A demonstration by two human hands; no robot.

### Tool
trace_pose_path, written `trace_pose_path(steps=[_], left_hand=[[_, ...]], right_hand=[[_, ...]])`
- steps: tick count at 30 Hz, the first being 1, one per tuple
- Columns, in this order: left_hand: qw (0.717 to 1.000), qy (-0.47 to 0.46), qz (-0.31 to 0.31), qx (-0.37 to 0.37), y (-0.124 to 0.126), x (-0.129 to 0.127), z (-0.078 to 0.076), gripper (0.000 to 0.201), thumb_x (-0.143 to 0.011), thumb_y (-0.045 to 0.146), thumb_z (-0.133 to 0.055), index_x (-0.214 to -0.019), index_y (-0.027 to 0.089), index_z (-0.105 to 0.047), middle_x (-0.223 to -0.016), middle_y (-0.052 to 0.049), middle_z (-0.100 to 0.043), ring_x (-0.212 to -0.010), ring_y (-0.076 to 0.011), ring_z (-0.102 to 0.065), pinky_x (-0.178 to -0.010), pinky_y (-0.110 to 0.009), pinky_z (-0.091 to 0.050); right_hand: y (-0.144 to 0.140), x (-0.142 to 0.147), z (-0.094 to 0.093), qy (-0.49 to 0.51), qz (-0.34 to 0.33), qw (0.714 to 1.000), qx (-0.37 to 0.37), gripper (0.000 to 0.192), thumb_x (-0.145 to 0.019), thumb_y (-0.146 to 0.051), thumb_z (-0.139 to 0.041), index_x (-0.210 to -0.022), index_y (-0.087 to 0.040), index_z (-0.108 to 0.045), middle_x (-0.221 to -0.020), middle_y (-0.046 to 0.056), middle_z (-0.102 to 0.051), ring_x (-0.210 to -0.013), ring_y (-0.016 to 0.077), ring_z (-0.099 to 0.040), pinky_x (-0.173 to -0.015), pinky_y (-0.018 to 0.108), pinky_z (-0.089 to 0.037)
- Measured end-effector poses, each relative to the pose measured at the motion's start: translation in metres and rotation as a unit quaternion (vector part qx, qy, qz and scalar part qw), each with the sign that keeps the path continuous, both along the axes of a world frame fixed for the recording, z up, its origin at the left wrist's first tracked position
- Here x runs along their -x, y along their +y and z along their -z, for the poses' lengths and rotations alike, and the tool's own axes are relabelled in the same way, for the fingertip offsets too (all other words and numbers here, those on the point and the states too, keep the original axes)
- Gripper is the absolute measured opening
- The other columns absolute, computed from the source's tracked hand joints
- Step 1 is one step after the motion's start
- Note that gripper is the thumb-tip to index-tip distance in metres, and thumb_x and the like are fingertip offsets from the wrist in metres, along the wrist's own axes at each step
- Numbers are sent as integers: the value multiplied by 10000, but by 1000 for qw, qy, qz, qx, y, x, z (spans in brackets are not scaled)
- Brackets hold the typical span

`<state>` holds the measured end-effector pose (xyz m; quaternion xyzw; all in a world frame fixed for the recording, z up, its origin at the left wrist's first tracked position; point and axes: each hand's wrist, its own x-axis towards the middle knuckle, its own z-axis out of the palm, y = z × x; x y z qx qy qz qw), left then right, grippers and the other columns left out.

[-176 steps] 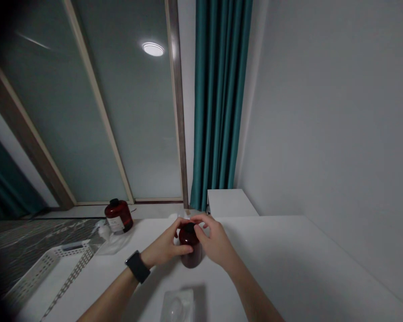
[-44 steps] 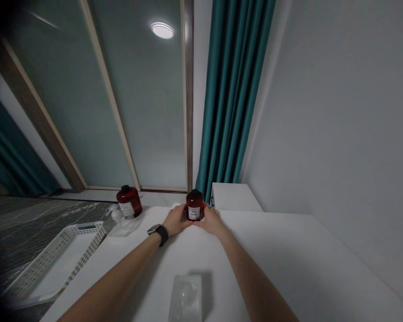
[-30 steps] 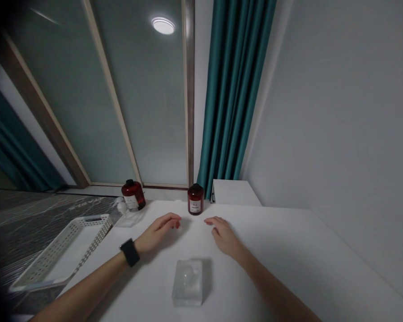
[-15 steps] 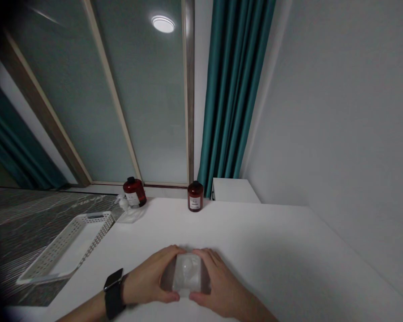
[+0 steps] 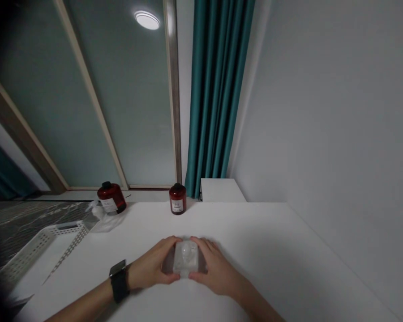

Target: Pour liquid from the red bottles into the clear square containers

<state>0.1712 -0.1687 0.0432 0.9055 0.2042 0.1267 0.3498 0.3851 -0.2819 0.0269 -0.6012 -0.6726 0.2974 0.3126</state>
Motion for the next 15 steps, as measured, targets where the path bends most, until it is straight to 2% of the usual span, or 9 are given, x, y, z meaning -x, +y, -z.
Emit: trace_pose_path(steps=[7, 15], left_hand=[[999, 6, 25, -20, 13, -66, -5, 646, -670, 282, -809, -1228, 194, -495, -1162, -91, -646, -1039, -291, -605, -947, -427, -466], [997, -5, 64, -31, 25, -143, -2, 632, -685, 285, -802, -1235, 186, -506, -1161, -103, -651, -1040, -298, -613, -904, -408, -483]], right_hand=[[-1, -56, 8, 5, 38, 999, -14, 843, -766, -214, -725, -1514, -246, -338, -1548, 128, -416, -1434, 307, -363, -1189, 537, -254], [-6, -122, 19, 15, 102, 995, -5, 870, -778, -215, -693, -1542, -267, -279, -1581, 106, -370, -1453, 297, -342, -1193, 532, -248]])
